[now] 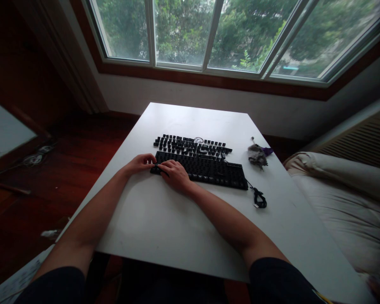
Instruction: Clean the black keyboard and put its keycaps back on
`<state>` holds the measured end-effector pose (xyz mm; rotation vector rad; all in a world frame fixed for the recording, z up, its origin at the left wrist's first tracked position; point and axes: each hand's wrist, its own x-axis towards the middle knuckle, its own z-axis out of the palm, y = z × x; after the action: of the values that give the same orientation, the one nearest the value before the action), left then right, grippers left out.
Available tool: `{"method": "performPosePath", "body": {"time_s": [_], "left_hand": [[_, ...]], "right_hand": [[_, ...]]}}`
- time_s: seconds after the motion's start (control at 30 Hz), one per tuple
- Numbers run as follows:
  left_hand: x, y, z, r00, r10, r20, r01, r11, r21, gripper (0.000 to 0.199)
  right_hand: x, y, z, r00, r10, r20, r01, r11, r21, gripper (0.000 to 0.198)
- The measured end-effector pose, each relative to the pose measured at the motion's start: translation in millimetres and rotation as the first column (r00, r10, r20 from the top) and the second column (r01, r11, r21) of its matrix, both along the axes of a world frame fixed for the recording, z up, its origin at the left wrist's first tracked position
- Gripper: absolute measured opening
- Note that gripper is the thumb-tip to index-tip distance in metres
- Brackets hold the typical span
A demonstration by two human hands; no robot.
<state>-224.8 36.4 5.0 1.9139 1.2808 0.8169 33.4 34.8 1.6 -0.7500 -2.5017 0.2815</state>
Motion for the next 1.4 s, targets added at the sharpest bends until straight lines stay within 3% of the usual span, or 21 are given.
{"method": "performPosePath", "body": {"time_s": [0.2, 0.6, 1.0, 1.4], "left_hand": [[-1, 0, 3.3, 1.0, -0.023, 0.005, 0.023, 0.999, -0.034, 0.036], [-4, 8, -6.4, 0.995, 0.049, -0.087, -0.034, 0.985, 0.168, 0.04], [-3, 12, -11.2, 0.982, 0.124, -0.145, -0.101, 0.983, 0.156, 0.038], [-5, 15, -21.2, 0.981, 0.131, -0.146, -0.106, 0.98, 0.166, 0.036]], "right_hand": [[0, -2, 4, 0.999, 0.002, 0.039, -0.002, 1.0, 0.008, 0.039], [-1, -3, 4, 1.0, -0.007, 0.022, 0.007, 1.0, 0.02, 0.04], [-11, -10, 1, 0.992, -0.128, -0.006, 0.128, 0.992, -0.011, 0.035], [-7, -10, 5, 0.994, -0.113, -0.009, 0.113, 0.994, 0.015, 0.04]]}}
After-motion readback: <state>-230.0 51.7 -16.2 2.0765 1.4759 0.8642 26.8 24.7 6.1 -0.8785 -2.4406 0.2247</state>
